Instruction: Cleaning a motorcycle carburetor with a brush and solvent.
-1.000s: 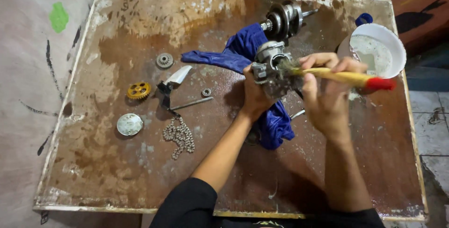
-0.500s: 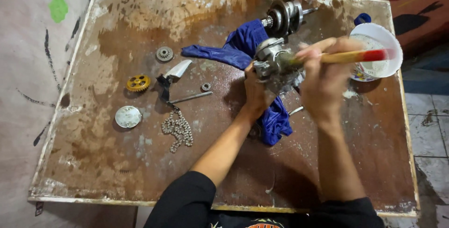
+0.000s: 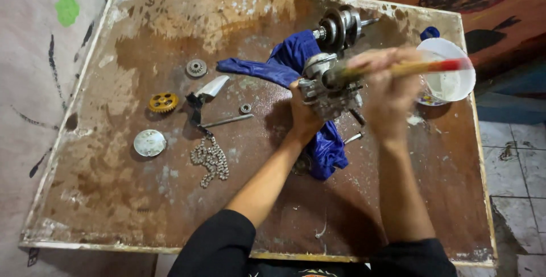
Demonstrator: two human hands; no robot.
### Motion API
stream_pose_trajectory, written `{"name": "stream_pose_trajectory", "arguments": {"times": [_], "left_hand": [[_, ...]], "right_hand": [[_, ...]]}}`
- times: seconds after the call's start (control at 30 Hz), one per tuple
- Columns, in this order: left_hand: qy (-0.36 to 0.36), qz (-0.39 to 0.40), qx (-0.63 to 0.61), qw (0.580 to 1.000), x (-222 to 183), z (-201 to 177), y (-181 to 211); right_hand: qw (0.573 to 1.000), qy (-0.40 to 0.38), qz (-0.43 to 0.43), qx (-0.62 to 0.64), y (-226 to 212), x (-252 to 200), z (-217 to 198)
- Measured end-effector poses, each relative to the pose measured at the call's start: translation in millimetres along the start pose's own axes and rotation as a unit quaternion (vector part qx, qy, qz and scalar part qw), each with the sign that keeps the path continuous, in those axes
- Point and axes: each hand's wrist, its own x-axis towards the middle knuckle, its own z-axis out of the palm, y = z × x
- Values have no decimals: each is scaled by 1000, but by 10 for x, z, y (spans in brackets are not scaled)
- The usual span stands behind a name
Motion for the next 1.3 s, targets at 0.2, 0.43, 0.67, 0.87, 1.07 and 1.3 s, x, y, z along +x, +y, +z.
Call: {"name": "stream_pose_trajectory", "arguments": {"times": [0.2,0.43,0.67,0.87,1.07,1.3], "left_hand": [[25,-112,-215,970,98,-22,170],[37,10,-44,998,115,-31,147],[16,-83,-171,982,164,-86,174],[-29,-74,-212,974,188,-136,214],[-84,-3,-283,955,302,-144,360],[-124,-81,-384,911,334,-112,262]], "right_hand": [[984,-104,-121,-76,-375,-151,287],[972,-150,17,-178,-244,116,-186],[920,-242,25,-307,-337,507,-363],[964,-212,17,-158,60,357,-210],[900,-305,115,-288,73,582,-311],[955,-223,44,-190,289,499,-300]]}}
